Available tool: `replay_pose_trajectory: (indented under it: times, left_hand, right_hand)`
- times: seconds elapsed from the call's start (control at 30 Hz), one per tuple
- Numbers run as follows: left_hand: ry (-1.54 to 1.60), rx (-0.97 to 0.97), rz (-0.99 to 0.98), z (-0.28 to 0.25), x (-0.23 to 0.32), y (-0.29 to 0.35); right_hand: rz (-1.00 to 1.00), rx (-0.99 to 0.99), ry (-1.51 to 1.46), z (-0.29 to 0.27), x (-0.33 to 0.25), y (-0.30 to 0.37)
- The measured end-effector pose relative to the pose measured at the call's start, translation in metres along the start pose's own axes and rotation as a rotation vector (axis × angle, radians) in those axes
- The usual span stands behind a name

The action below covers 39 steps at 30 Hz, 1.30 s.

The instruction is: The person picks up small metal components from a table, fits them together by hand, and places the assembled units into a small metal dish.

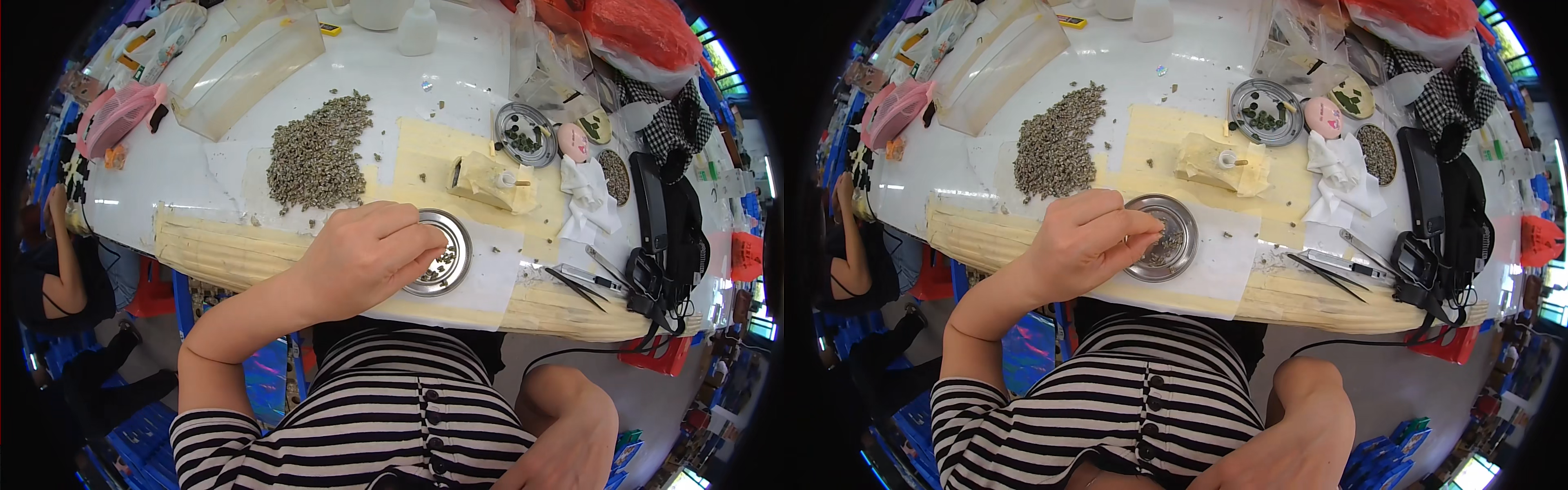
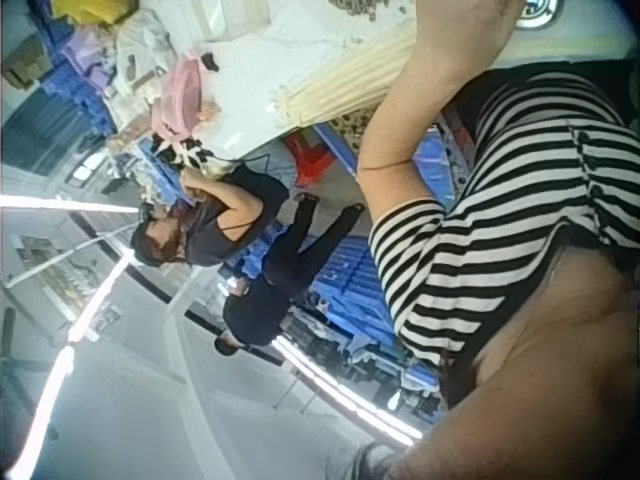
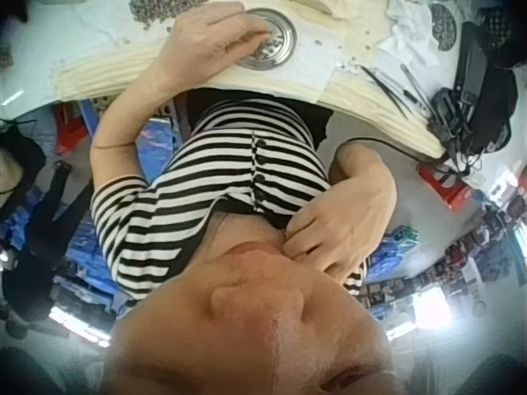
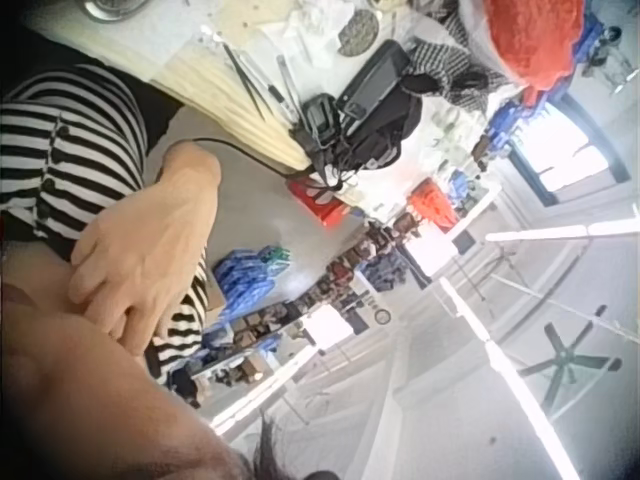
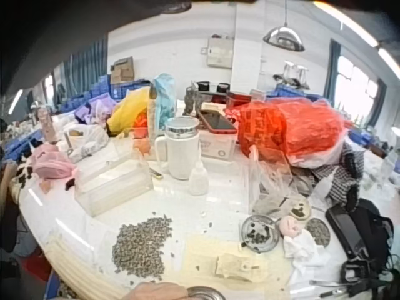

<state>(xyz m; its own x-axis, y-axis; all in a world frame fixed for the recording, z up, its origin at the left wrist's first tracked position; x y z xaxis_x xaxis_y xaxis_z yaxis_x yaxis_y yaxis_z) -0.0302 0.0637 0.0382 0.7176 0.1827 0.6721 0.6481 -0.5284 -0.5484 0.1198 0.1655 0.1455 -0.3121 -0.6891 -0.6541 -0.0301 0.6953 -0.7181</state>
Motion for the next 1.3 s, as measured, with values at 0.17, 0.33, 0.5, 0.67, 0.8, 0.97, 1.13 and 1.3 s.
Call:
replay_pose_trajectory:
  times: [0.17, 0.33, 0.5, 0.67, 0.8, 0.97, 1.13, 1.3]
  left_hand:
    - [0.017, 0.052, 0.057, -0.007, 0.008, 0.000]
    - [0.037, 0.077, 0.093, -0.011, 0.013, -0.002]
    - [0.090, 0.086, 0.065, -0.013, 0.012, -0.001]
    - [0.095, 0.102, 0.059, -0.016, 0.013, -0.002]
    - [0.093, 0.110, 0.047, -0.017, 0.011, -0.001]
    - [0.111, 0.108, 0.030, -0.017, 0.009, 0.000]
    - [0.097, 0.122, 0.026, -0.017, 0.008, 0.000]
    - [0.178, 0.099, -0.088, -0.016, 0.001, -0.002]
  right_hand:
    - [-0.001, 0.012, 0.031, 0.000, 0.004, 0.002]
    - [0.016, -0.034, 0.053, 0.000, 0.006, 0.007]
    - [0.703, 0.678, 0.820, -0.096, 0.066, 0.065]
    - [0.798, 0.831, 1.310, -0.109, 0.082, 0.088]
    - [0.708, 0.774, 1.431, -0.106, 0.081, 0.080]
    - [0.697, 0.782, 1.446, -0.105, 0.083, 0.081]
    - [0.673, 0.787, 1.468, -0.104, 0.083, 0.081]
    - [0.665, 0.788, 1.480, -0.104, 0.082, 0.082]
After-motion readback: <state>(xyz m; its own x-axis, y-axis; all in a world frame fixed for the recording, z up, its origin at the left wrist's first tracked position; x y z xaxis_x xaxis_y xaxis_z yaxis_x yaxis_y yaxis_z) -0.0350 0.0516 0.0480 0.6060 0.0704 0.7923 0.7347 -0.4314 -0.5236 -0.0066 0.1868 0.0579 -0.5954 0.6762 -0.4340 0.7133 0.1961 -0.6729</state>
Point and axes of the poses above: each hand's wrist, its own y-axis away from the middle knuckle, its own z-axis out of the palm, x = y × z, the point moved 10 cm from there along -y, towards the middle knuckle, and after that the axes turned 13 degrees about y, right-handed, at the moved point
